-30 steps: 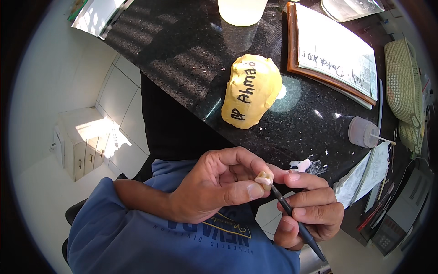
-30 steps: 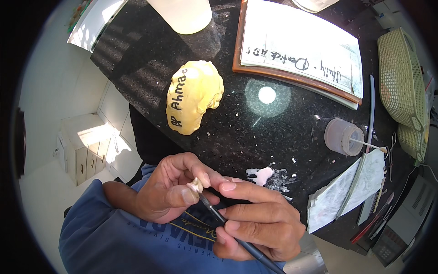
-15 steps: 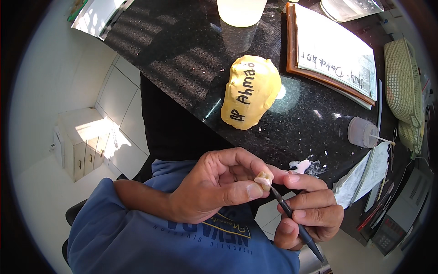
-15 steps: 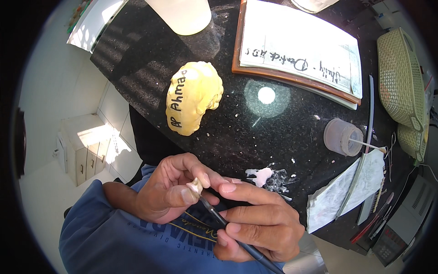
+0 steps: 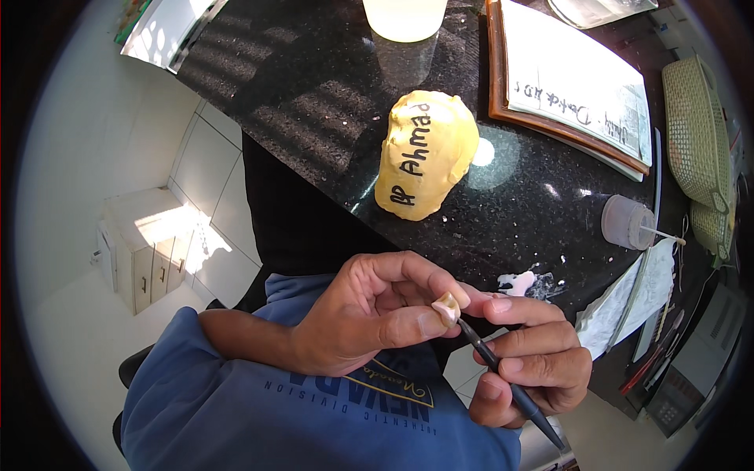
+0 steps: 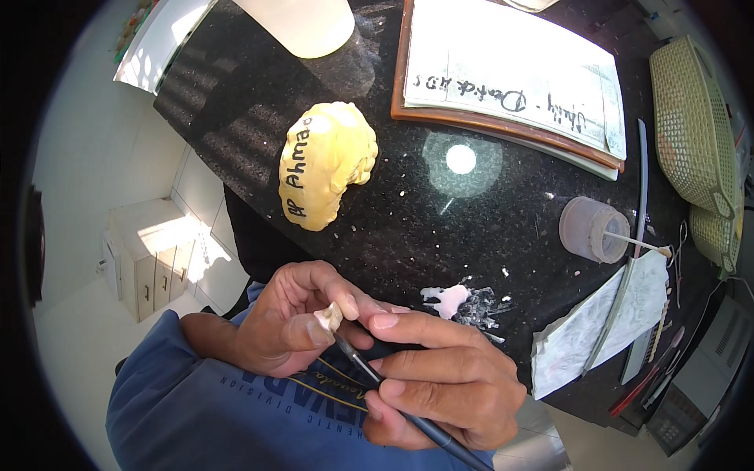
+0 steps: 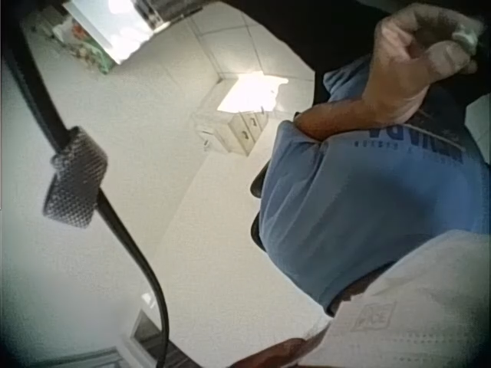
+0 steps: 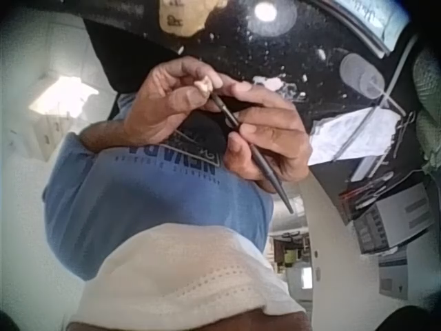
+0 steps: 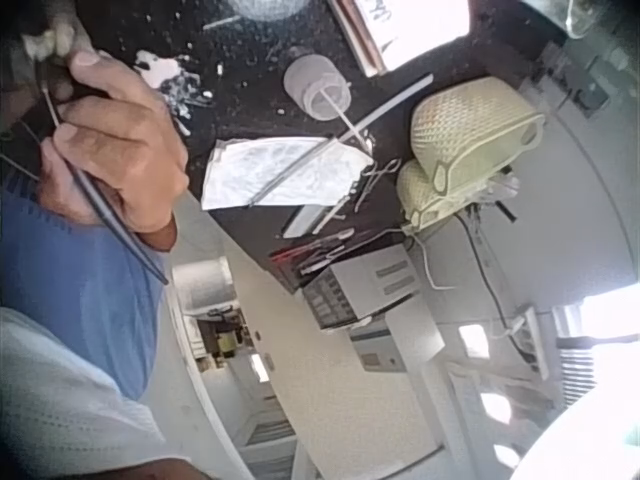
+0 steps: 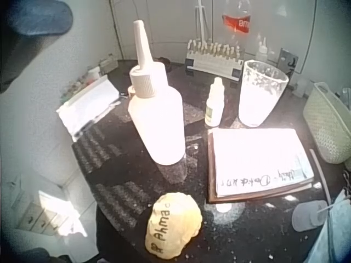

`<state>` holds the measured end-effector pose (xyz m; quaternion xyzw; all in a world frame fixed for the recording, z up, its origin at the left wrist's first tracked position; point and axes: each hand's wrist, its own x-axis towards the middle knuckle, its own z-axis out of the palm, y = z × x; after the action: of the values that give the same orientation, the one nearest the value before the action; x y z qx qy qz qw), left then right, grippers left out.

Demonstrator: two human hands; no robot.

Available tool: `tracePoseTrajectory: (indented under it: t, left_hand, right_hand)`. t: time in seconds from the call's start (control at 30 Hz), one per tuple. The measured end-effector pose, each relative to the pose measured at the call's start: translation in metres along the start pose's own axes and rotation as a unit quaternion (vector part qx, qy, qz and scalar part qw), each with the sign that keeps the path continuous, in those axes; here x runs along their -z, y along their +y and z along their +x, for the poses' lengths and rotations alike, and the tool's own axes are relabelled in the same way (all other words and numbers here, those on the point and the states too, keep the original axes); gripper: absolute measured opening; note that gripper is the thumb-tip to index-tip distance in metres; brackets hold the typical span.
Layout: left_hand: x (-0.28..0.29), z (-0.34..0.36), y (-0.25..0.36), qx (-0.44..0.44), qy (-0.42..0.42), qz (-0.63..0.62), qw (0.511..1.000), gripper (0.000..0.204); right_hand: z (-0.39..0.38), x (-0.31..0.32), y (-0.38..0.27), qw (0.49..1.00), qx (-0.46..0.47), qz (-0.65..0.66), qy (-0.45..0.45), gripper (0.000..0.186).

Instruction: Applying pink ceramic gingival material to a dental bridge model using a fine brush and later adjusting it with a dental probe.

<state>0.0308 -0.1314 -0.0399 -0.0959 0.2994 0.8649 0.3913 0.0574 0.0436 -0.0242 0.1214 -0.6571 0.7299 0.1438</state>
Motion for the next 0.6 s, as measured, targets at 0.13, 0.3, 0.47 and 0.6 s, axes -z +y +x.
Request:
tracePoseTrajectory:
  t: [0.13,0.3,0.47,0.6]
  left_hand:
    - [0.0003,0.0002,-0.0006,-0.001,-0.003,-0.007,1.000,0.019]
    - [-0.0007,0.0033,0.0036,-0.022,-0.018,0.048,0.998,0.015]
    - [0.0006,0.0039,0.0061,-0.049,-0.038,0.077,0.995,0.013]
    - [0.0008,0.0042,0.0056,-0.055,-0.041,0.090,0.994,0.014]
  right_hand:
    - [-0.0013,0.0013,-0.0012,1.000,-0.007,-0.005,-0.007,0.029]
    - [-0.0032,0.0039,-0.0038,0.998,-0.040,0.036,0.023,0.025]
    - [-0.0036,0.0045,-0.0002,0.998,-0.034,0.045,0.014,0.020]
    - [-0.0028,0.0066,-0.0019,0.999,-0.043,0.026,0.000,0.020]
